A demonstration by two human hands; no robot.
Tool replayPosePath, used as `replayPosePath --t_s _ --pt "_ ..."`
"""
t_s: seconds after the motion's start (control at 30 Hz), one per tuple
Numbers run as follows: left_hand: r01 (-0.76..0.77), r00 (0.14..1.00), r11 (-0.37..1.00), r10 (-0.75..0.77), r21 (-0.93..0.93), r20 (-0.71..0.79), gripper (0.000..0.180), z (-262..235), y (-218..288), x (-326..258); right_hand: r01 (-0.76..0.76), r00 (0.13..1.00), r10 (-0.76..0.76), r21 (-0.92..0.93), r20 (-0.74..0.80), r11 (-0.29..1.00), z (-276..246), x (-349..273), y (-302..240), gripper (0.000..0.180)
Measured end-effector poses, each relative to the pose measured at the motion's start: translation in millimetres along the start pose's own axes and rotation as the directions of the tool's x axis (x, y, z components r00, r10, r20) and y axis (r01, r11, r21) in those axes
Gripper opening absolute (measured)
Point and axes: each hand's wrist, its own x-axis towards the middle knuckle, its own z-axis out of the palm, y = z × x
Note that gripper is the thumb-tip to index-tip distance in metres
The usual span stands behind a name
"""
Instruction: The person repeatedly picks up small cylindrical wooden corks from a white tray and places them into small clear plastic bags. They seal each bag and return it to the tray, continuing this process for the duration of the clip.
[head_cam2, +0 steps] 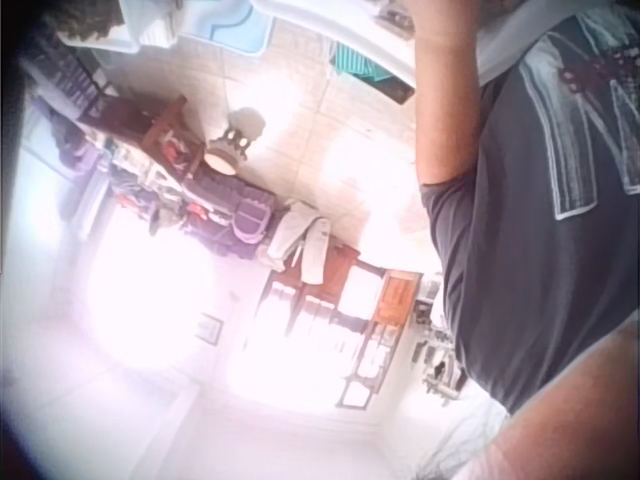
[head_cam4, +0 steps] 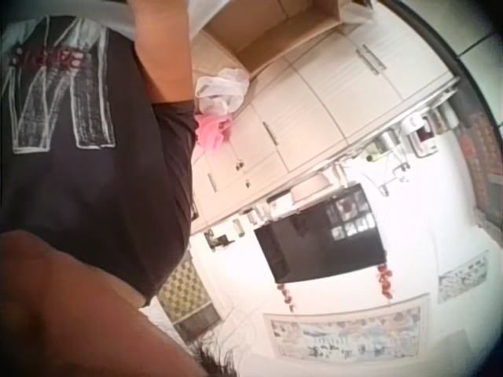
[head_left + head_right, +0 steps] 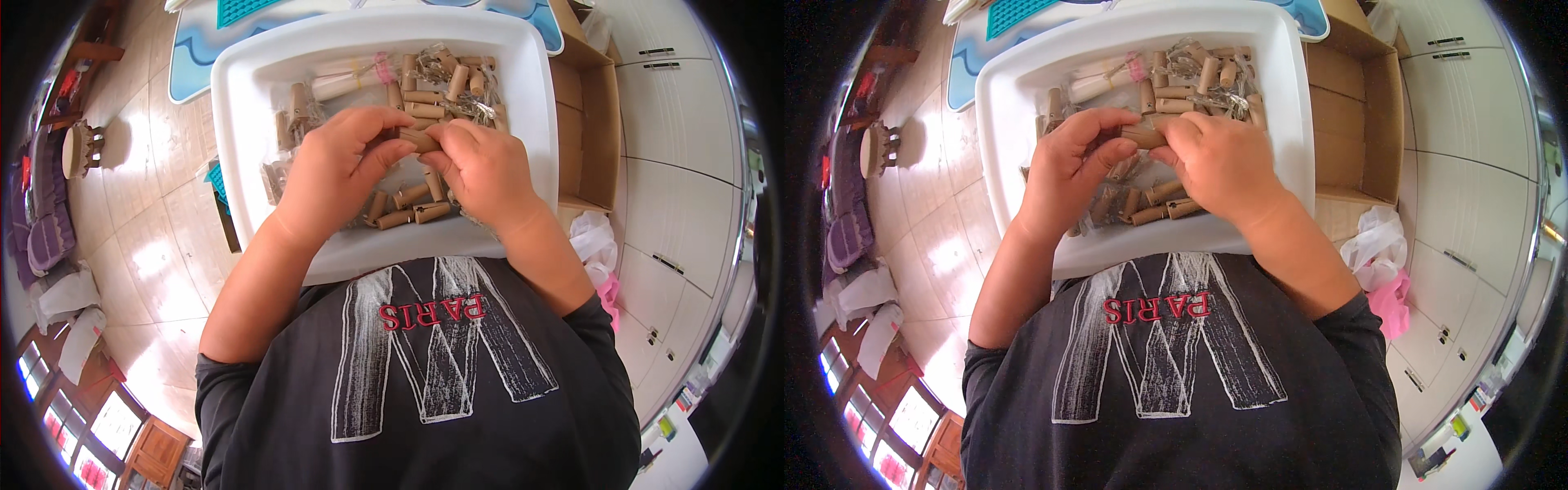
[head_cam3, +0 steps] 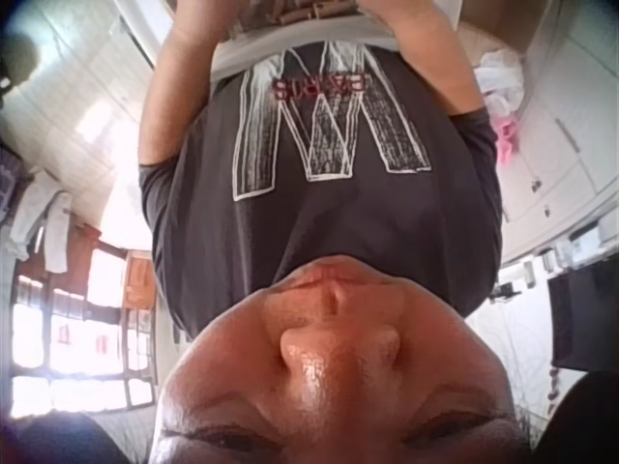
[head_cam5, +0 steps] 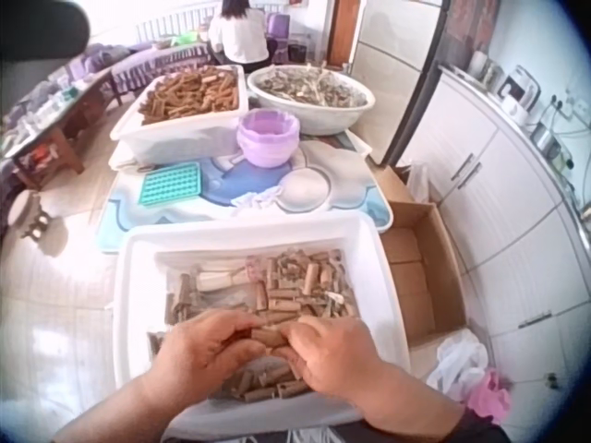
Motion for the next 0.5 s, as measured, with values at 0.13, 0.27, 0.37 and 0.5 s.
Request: replayPosePath --t_s 0.13,0.27,0.37,0.5 --pt "-0.074 0.996 0.997 0.076 0.028 -0.05 0.013 5 -2 -2 0.02 0.998 -0.022 0.036 0.057 0.999 -5 0 -6 0.017" --pt "-0.063 0.996 0.998 0.061 -0.031 -0.059 0.012 10 -5 -4 0.02 1.0 -0.021 0.092 0.005 0.996 -1 -2 -5 0.017" --pt "-0.002 0.998 0.992 -0.007 -0.123 -0.07 0.015 12 -9 -5 -0.054 0.999 0.054 0.16 0.002 0.986 0 0 -3 0.019" --pt "-0.018 0.997 0.961 -0.003 -0.276 -0.077 0.019 10 -4 -4 -0.175 0.982 0.19 0.332 -0.013 0.927 0 3 -3 0.023"
